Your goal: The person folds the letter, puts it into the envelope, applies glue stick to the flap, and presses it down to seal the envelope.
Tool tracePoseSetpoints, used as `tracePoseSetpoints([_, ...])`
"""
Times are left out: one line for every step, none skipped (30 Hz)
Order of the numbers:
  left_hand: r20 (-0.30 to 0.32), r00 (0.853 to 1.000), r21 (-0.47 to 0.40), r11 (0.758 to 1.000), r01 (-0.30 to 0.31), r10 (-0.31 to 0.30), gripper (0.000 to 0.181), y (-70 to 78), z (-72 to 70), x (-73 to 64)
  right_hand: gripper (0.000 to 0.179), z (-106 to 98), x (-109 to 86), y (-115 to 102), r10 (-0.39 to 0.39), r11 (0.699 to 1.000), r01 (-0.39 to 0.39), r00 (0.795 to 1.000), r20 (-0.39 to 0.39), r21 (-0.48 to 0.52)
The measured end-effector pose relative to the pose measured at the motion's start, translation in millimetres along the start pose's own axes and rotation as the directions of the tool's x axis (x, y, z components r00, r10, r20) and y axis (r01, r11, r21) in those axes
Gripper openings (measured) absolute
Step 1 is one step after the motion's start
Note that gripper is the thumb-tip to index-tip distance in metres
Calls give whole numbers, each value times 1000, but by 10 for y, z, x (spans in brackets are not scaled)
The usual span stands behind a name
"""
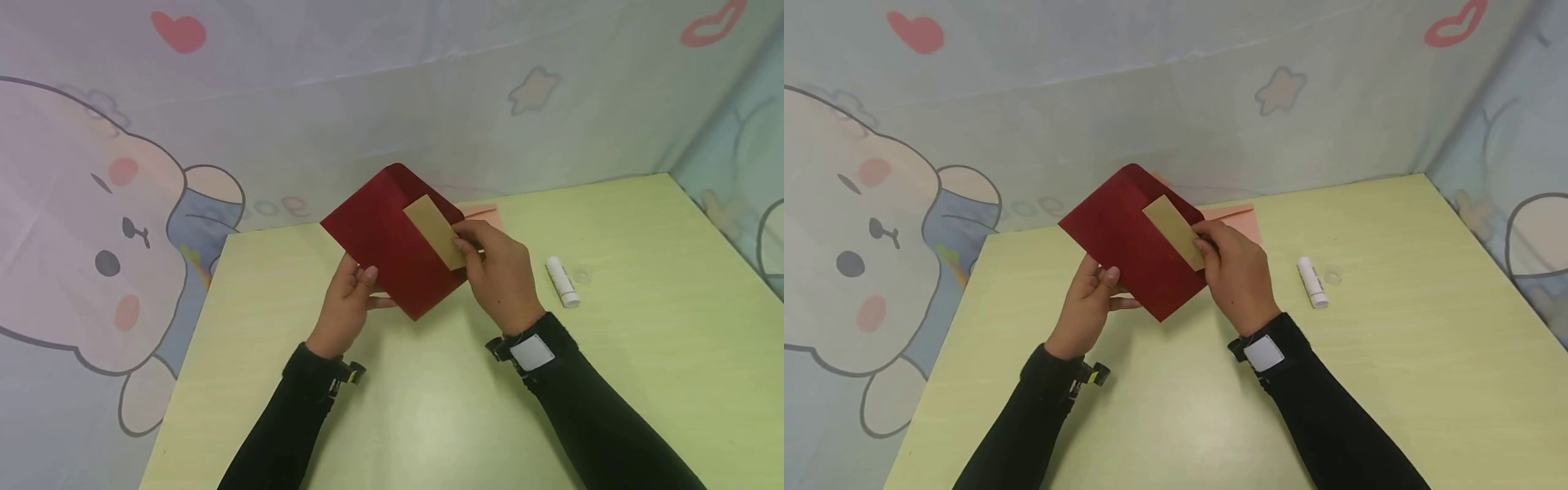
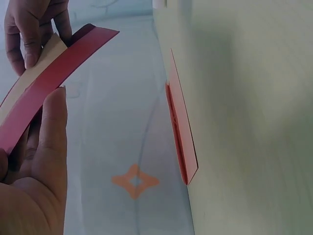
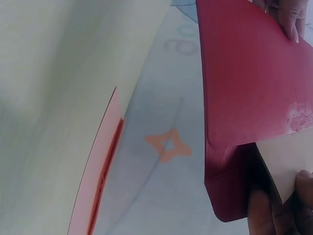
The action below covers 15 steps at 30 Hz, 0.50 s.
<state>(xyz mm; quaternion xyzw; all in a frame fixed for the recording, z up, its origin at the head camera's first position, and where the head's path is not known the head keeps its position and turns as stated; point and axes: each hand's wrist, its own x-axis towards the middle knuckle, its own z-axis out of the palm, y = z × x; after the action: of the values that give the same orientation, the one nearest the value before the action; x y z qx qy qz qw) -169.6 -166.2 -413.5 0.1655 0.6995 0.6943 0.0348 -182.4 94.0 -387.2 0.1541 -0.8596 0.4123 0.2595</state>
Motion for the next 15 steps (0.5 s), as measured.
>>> tracePoseSetpoints([-2,1000,2,1000,-2,2,44,0,1,-2,24,2,1,0,-2,1000,2,1000,-1,6])
tracePoseSetpoints([-5,1000,5,1000,-4,4,44,3,2,-6,24,2,1,-4,-2,1000,2,1000,-1,11])
tracePoseSetpoints([-8,1000,10,1000,-6,6,44,5,2,-9,24,4,1,-2,-1,1000,1,1000,0,14])
tracePoseSetpoints([-10,1000,14,1000,-7,7,44,8,3,-11,24,4,1,-7,0,1000,0,1000,1,17])
tracePoseSetpoints([-12,1000,16,1000,-10,10,44,11,4,-12,24,4,1,-10,2,1000,-2,1000,3,20])
tracePoseSetpoints([-12,1000,18,1000,-11,11,44,12,5,-13,23,2,-1,-18,4,1000,-4,1000,5,22])
tracePoseSetpoints([-12,1000,20,1000,-11,12,44,14,7,-13,22,4,0,-20,5,1000,-5,1000,8,24])
tracePoseSetpoints([-10,1000,21,1000,-12,12,45,18,9,-15,22,5,-2,-21,6,1000,-6,1000,11,25])
tracePoseSetpoints([-10,1000,23,1000,-12,12,45,20,12,-16,20,5,-3,-22,5,1000,-5,1000,15,25])
tracePoseSetpoints([-9,1000,22,1000,-13,13,44,24,16,-17,19,6,-4,-23,4,1000,-5,1000,19,25])
tracePoseSetpoints([-8,1000,21,1000,-13,13,44,28,20,-20,18,8,-5,-24,5,1000,-5,1000,23,24])
tracePoseSetpoints([-8,1000,19,1000,-12,13,44,34,26,-22,16,9,-7,-23,6,1000,-7,1000,28,23])
tracePoseSetpoints([-7,1000,18,1000,-12,12,43,38,32,-25,15,12,-8,-17,7,1000,-8,999,32,21])
tracePoseSetpoints([-7,1000,18,1000,-11,11,44,42,36,-26,15,10,-12,-20,10,1000,-11,999,39,21])
tracePoseSetpoints([-8,1000,16,1000,-11,11,43,48,41,-30,14,8,-17,-23,13,1000,-14,999,46,23])
